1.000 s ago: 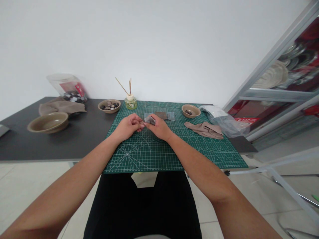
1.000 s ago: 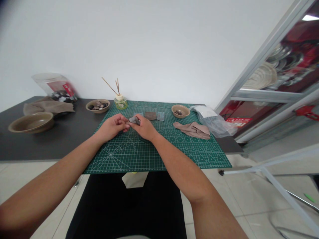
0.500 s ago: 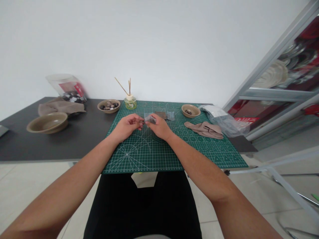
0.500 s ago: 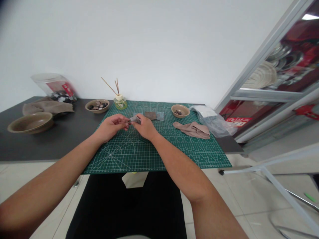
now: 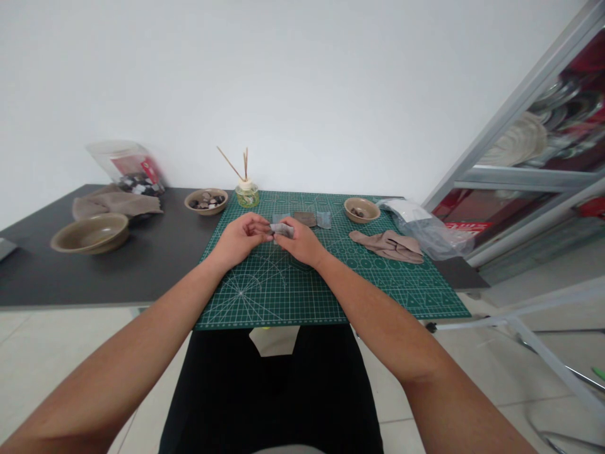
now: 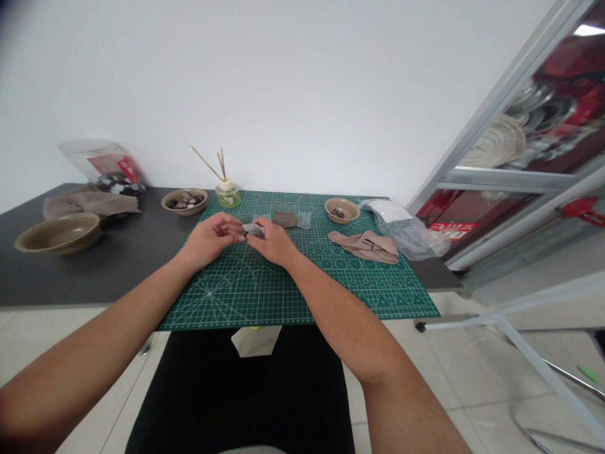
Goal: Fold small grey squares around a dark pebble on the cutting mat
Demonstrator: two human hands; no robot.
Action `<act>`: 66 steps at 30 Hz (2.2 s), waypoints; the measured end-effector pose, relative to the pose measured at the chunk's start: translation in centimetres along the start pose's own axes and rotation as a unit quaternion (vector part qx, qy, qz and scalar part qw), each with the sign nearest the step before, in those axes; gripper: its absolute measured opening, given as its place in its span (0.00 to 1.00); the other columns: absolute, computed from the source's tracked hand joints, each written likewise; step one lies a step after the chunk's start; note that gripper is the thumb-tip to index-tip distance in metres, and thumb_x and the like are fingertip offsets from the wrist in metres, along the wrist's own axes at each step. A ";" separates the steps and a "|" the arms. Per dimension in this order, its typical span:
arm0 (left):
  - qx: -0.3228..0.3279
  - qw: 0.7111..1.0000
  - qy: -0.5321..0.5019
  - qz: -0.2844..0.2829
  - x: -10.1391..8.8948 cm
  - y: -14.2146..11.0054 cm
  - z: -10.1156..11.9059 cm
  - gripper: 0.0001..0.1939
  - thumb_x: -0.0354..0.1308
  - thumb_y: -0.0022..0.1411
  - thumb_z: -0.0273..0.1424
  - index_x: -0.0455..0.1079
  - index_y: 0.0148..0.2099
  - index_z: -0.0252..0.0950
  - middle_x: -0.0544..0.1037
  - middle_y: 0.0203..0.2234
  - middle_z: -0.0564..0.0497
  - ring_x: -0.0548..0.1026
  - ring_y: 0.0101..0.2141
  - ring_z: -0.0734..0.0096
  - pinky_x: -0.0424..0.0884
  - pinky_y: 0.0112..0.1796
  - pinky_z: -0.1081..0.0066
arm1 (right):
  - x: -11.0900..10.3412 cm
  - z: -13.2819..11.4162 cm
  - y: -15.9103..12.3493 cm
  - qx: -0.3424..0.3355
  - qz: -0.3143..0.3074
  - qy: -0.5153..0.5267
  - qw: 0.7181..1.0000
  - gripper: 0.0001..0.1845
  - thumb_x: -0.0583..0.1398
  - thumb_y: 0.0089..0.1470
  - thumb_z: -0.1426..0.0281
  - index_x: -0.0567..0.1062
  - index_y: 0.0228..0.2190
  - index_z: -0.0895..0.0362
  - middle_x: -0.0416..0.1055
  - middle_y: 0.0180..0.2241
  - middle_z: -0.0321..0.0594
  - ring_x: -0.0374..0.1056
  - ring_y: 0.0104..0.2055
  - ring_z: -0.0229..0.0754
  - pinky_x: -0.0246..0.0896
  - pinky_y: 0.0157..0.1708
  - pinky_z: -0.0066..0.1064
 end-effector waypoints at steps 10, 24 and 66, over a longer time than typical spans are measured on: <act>-0.004 1.000 -0.003 0.001 -0.2 0.0 -0.1 0.20 0.71 0.43 0.33 0.68 0.38 0.35 0.80 0.28 0.52 0.79 0.31 0.68 0.74 0.42 0.64 | 0.1 0.5 0.1 -0.003 -0.028 0.038 0.999 0.12 0.61 0.55 0.59 0.70 0.35 0.54 0.71 0.30 0.34 0.66 0.31 0.38 0.60 0.34 0.30; -0.007 0.995 0.090 0.033 -0.2 -0.4 0.4 0.14 0.71 0.43 0.37 0.76 0.32 0.36 0.81 0.27 0.51 0.76 0.30 0.69 0.71 0.37 0.68 | -0.1 0.1 0.1 -0.033 -0.018 0.015 0.999 0.11 0.61 0.55 0.61 0.71 0.36 0.56 0.70 0.31 0.34 0.64 0.33 0.38 0.56 0.37 0.30; 0.010 0.993 0.113 0.024 -0.2 -0.5 0.6 0.13 0.71 0.44 0.38 0.74 0.29 0.37 0.80 0.26 0.52 0.76 0.29 0.69 0.72 0.35 0.68 | 0.0 -0.2 0.1 -0.021 -0.012 0.006 1.000 0.08 0.61 0.54 0.64 0.68 0.32 0.54 0.70 0.31 0.33 0.65 0.35 0.38 0.58 0.38 0.32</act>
Point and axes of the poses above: each hand's wrist, its own y-axis towards the middle knuckle, its own x-axis out of the palm, z = x × y, the point moved 1 cm from there along y, towards the middle knuckle
